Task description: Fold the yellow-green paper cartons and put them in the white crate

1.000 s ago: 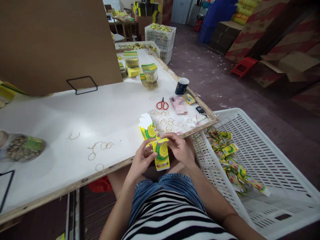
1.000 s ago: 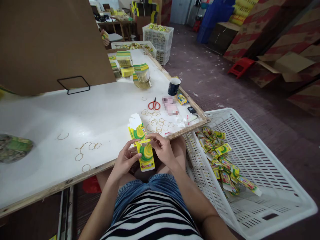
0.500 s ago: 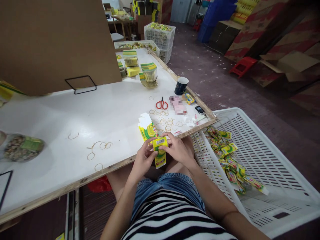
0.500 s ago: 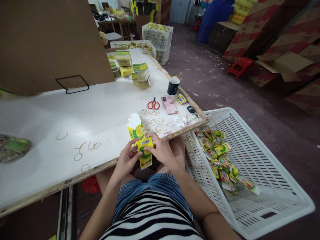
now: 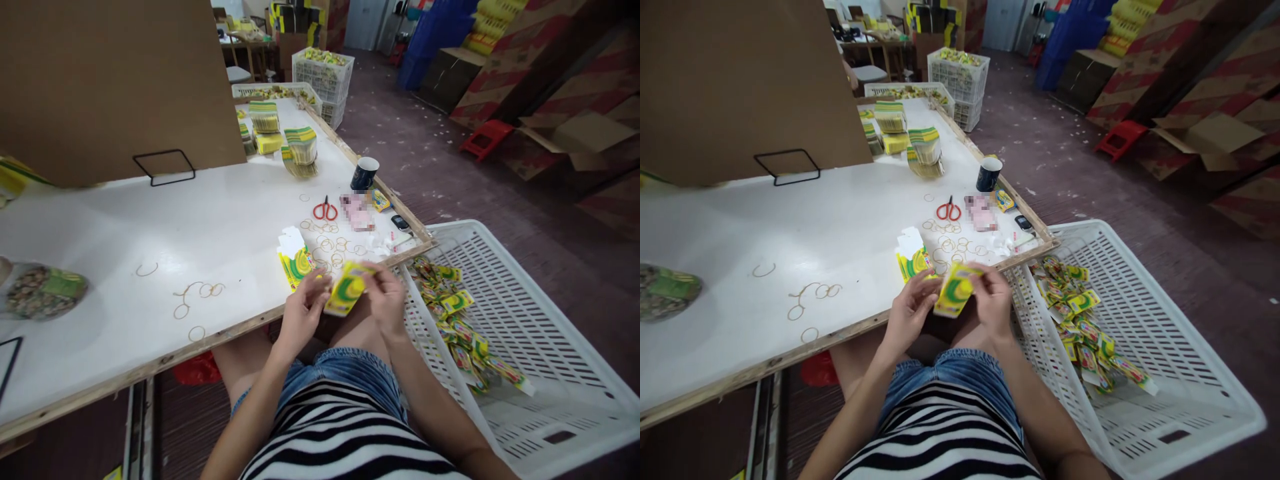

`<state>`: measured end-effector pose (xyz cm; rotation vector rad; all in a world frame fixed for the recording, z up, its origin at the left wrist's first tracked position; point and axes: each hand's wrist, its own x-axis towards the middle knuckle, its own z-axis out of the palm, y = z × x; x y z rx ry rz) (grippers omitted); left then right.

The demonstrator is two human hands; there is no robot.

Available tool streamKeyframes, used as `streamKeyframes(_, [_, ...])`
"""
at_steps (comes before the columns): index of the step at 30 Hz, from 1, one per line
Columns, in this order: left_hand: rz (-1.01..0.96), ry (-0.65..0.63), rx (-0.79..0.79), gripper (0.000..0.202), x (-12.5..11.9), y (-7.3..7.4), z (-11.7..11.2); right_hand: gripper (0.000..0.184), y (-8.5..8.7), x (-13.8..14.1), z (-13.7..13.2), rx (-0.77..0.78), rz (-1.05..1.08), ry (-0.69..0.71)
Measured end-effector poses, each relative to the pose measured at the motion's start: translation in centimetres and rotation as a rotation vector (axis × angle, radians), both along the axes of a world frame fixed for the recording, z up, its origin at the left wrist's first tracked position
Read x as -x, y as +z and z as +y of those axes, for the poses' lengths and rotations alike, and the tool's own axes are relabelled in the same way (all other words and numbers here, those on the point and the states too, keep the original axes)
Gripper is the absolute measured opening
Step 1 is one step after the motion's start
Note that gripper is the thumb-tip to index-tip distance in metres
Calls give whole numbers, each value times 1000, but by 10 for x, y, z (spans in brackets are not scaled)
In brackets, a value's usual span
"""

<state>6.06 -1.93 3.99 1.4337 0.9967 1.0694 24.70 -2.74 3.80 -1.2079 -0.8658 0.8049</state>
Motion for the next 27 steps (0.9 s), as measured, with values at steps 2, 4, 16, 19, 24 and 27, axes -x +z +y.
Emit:
streamKeyframes(2, [249,132,-141,46,8,-10,10,35,-5,-16,1,-116,136,-293])
streamKeyframes(4, [493,221,-197,49,17,-23,18,43,-11,-21,4,-127,231,-348])
streamKeyframes(16, [488,183,-219,46,26,-35,9,31,-40,48,41,195,-263,113])
streamKeyframes(19, [111,253,-60,50,27,-31,11,31,-32,47,29,139,57,183])
streamKeyframes(24, [-389,0,273,59,19,-20,10,28,-23,55,8,179,262,326])
streamKeyframes(27, [-480,-102,291,53,15,-12,7,28,-20,57,1,202,257,380])
